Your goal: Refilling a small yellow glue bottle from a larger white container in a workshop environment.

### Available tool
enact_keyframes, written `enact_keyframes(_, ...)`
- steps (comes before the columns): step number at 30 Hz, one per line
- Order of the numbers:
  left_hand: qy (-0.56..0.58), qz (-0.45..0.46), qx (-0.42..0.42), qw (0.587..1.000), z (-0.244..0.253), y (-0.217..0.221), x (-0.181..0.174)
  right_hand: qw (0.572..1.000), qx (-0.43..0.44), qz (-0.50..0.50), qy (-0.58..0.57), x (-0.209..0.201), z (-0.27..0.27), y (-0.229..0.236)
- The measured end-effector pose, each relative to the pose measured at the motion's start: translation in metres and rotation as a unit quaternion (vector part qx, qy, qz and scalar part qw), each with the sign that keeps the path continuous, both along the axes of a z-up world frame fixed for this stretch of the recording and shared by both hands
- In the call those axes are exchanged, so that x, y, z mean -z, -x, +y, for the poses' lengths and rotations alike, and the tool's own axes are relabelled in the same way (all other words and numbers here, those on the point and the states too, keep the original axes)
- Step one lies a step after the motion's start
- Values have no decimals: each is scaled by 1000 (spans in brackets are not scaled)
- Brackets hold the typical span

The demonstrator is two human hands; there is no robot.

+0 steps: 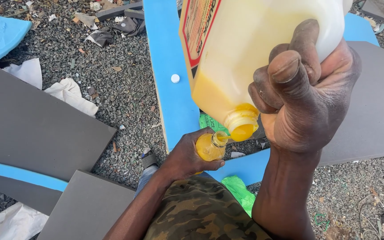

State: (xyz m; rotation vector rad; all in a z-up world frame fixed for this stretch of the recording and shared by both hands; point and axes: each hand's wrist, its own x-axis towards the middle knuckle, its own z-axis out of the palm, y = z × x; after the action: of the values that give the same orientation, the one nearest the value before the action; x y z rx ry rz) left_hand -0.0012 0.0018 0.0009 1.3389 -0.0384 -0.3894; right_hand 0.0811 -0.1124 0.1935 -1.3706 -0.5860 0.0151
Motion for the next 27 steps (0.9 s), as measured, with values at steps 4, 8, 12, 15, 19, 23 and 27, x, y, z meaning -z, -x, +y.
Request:
enact_keyframes(4,-21,3,-1,1000,-1,-1,1,1000,5,9,1,0,2,0)
enact_keyframes(8,-39,8,-3,999,-3,0,3,1000,6,13,8,3,1,0)
enact_keyframes(12,-12,18,-5,1000,-2,1,-2,1000,11,24,8,6,2,-1)
enact_keyframes(15,-17,15,-4,1000,-1,1,-9,999,5,37,-4,9,4,-3)
enact_keyframes(19,-25,4,-8,1000,1,1,-12,998,1,56,-21,17,8,-6)
enact_keyframes(23,-33,25,-24,999,0,6,-20,992,15,117,-52,28,8,-10)
enact_keyframes(27,-80,37,-53,995,-3,7,-15,982,45,168,-69,38,15,-16)
